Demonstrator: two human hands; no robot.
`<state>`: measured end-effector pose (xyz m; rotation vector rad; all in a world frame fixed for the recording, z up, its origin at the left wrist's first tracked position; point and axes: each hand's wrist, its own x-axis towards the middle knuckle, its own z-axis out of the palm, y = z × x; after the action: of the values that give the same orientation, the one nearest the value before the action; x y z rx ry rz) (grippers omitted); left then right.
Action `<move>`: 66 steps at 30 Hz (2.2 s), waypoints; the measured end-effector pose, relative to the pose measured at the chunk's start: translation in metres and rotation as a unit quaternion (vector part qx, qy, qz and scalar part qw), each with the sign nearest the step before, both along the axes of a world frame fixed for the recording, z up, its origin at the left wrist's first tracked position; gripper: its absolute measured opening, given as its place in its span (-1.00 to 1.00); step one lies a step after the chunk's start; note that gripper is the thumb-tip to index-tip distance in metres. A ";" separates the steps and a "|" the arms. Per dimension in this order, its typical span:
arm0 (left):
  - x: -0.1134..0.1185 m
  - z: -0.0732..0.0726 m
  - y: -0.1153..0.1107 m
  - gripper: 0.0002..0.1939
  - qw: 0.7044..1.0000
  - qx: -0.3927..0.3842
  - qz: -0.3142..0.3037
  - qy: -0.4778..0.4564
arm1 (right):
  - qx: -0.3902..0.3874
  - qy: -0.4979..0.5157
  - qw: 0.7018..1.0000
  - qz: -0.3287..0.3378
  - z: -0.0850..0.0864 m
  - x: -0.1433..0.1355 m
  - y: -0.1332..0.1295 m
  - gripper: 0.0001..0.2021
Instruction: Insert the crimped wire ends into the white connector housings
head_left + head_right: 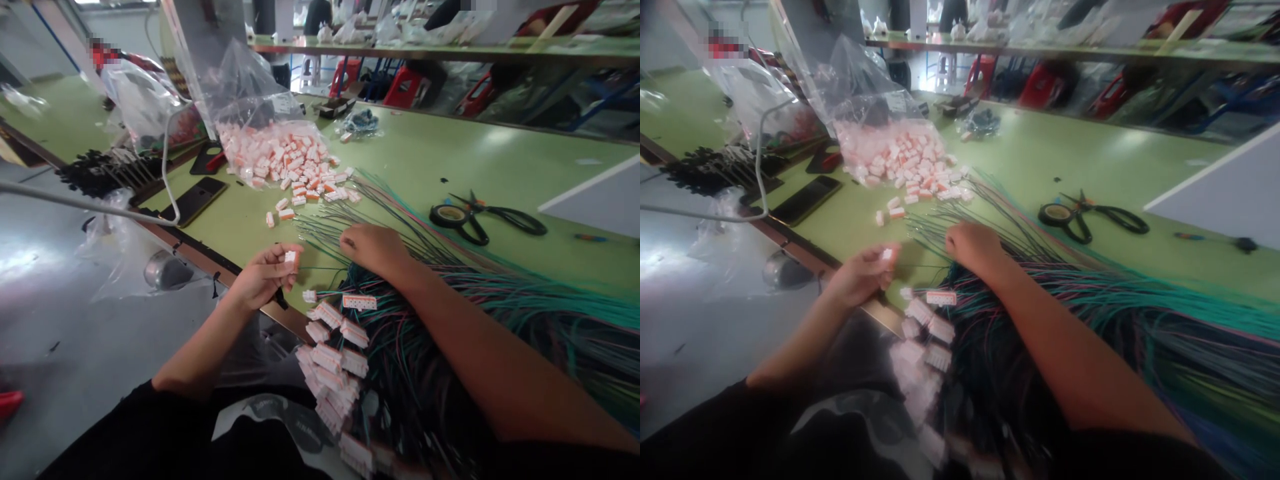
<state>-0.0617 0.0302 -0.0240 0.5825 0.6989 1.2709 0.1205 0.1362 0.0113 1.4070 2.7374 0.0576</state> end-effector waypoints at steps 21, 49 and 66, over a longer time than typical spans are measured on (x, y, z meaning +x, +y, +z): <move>0.002 -0.004 0.003 -0.75 0.999 -0.008 0.048 0.008 | -0.216 0.438 0.871 0.051 0.000 -0.015 -0.017 -0.80; 0.003 -0.008 0.005 -0.72 0.998 0.011 0.059 0.018 | -0.147 0.365 0.912 0.113 0.000 -0.023 -0.037 -0.92; 0.008 -0.002 0.002 -0.63 0.993 0.018 0.059 0.103 | -0.205 0.339 0.910 0.122 -0.005 -0.029 -0.041 -0.89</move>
<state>-0.0534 0.0323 -0.0260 0.7180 0.8927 1.3468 0.0919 0.0953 0.0066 1.0962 3.1337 -1.1283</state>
